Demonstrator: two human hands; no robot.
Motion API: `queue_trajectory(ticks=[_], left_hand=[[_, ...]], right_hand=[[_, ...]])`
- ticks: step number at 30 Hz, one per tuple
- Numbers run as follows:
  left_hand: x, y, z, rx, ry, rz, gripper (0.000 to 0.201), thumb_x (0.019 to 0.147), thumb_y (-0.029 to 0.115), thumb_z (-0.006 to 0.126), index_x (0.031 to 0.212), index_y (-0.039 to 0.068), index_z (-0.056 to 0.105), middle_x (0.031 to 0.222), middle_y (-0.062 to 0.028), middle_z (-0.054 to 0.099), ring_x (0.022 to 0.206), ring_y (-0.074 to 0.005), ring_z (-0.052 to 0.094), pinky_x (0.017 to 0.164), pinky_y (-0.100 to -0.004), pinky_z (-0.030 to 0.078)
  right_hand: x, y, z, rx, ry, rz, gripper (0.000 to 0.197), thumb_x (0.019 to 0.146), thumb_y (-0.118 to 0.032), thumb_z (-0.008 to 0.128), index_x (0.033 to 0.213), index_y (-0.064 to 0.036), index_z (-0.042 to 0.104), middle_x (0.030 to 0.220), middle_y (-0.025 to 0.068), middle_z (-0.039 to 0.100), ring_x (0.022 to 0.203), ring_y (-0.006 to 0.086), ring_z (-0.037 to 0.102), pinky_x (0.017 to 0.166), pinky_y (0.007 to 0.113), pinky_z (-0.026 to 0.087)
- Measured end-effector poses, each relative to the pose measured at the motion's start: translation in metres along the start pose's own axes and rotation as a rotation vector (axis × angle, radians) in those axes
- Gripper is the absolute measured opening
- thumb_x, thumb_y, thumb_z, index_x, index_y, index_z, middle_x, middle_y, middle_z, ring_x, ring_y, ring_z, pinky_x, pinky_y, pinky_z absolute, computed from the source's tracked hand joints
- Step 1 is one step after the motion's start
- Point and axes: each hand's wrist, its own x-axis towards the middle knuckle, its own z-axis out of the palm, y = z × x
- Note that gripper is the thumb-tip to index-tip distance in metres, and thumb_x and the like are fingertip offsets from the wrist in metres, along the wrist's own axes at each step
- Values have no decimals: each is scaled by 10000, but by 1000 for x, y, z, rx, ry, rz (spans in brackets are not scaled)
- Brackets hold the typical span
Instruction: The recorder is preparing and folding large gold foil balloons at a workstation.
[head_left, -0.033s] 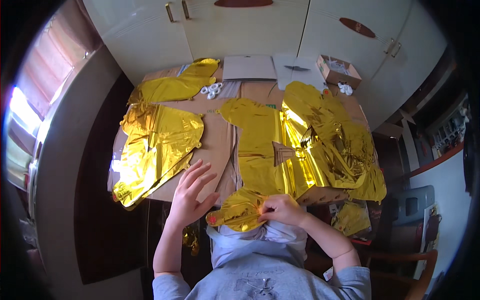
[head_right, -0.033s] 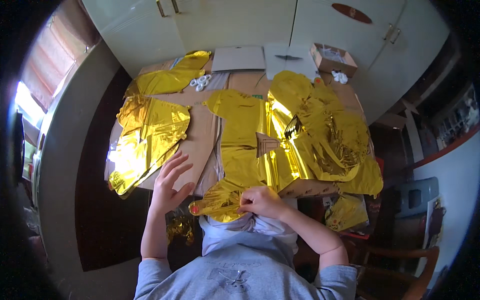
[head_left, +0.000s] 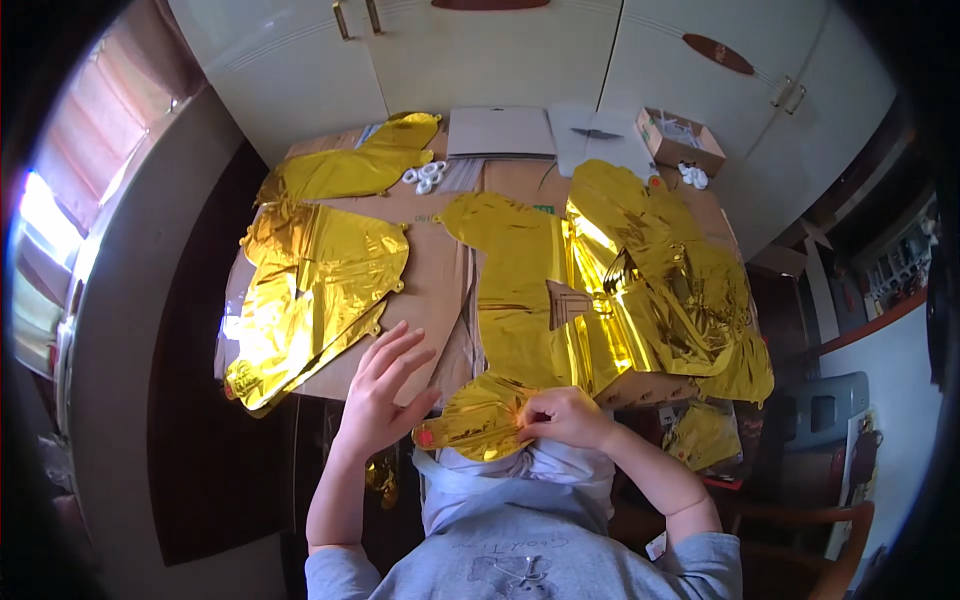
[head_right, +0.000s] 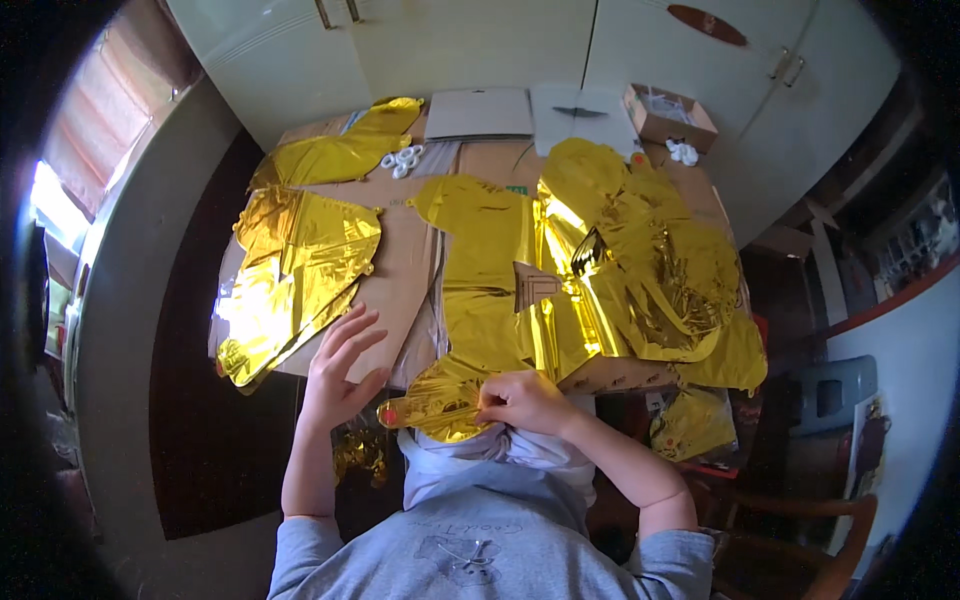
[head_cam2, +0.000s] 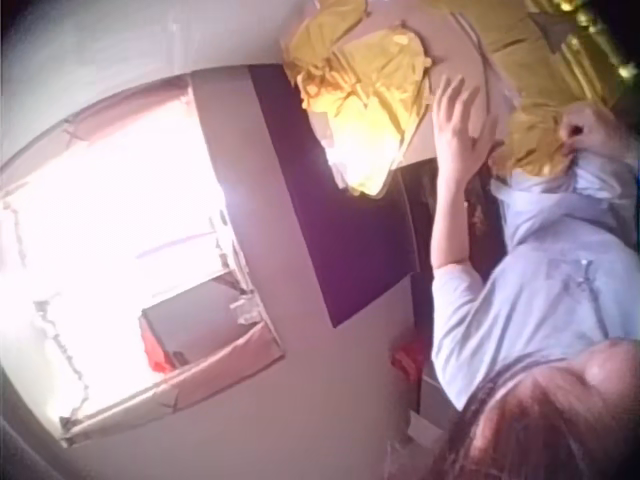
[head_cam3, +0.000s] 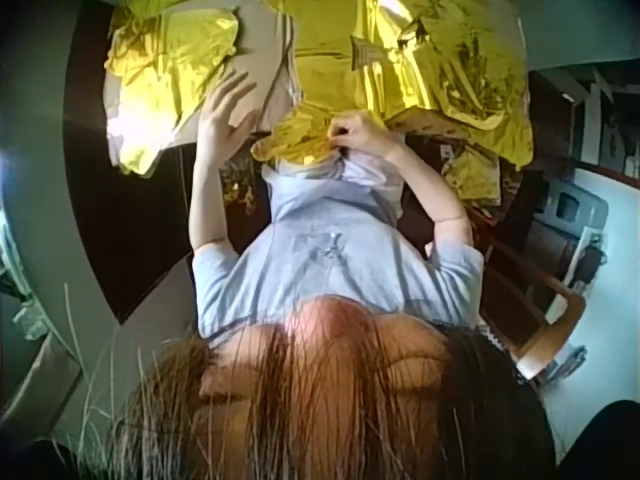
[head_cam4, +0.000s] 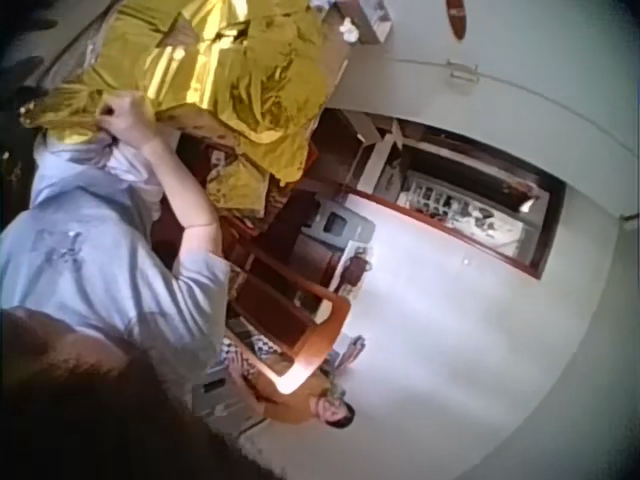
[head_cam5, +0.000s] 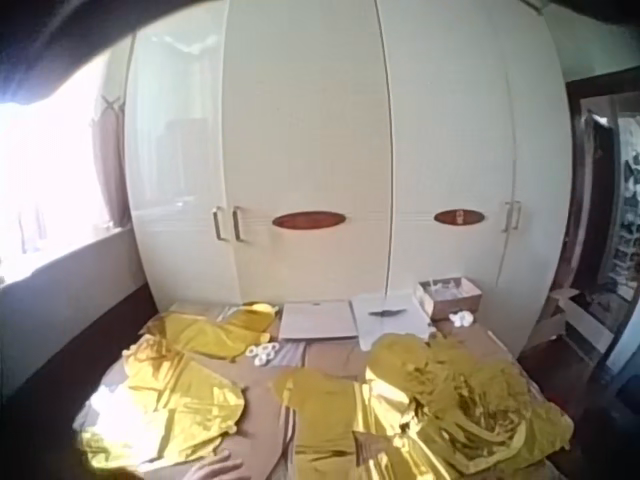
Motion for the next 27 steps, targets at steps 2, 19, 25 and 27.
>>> queue_trajectory(ticks=[2, 19, 25, 27], left_hand=[[-7, 2, 3, -3, -6, 39, 395, 693, 112, 713, 1069, 45, 614, 1191, -150, 562, 1191, -371, 469, 949, -449, 413], [-46, 27, 45, 40, -152, 80, 349, 652, 184, 756, 961, 82, 629, 1072, -64, 604, 1052, -257, 545, 888, -399, 428], [-51, 22, 51, 66, -146, 120, 222, 669, 123, 740, 863, 83, 640, 941, -34, 617, 978, -223, 573, 835, -373, 436], [-51, 22, 51, 50, -117, 109, 207, 668, 103, 737, 850, 83, 641, 909, -31, 615, 950, -220, 582, 820, -369, 437]], right_hand=[[1, -5, -3, 57, -37, 46, 135, 765, -141, 697, 812, -37, 626, 765, 77, 652, 716, 195, 651, 656, 288, 507], [8, -6, -4, 18, -62, -33, 115, 787, -100, 637, 874, -39, 681, 775, 88, 599, 734, 246, 596, 680, 320, 479], [10, -5, -5, 48, -46, -62, 82, 736, -86, 673, 790, -25, 665, 761, 82, 575, 704, 230, 589, 655, 319, 476], [10, -2, -5, 112, -53, -19, 79, 713, -73, 689, 755, -18, 649, 746, 78, 565, 680, 209, 584, 634, 306, 474]])
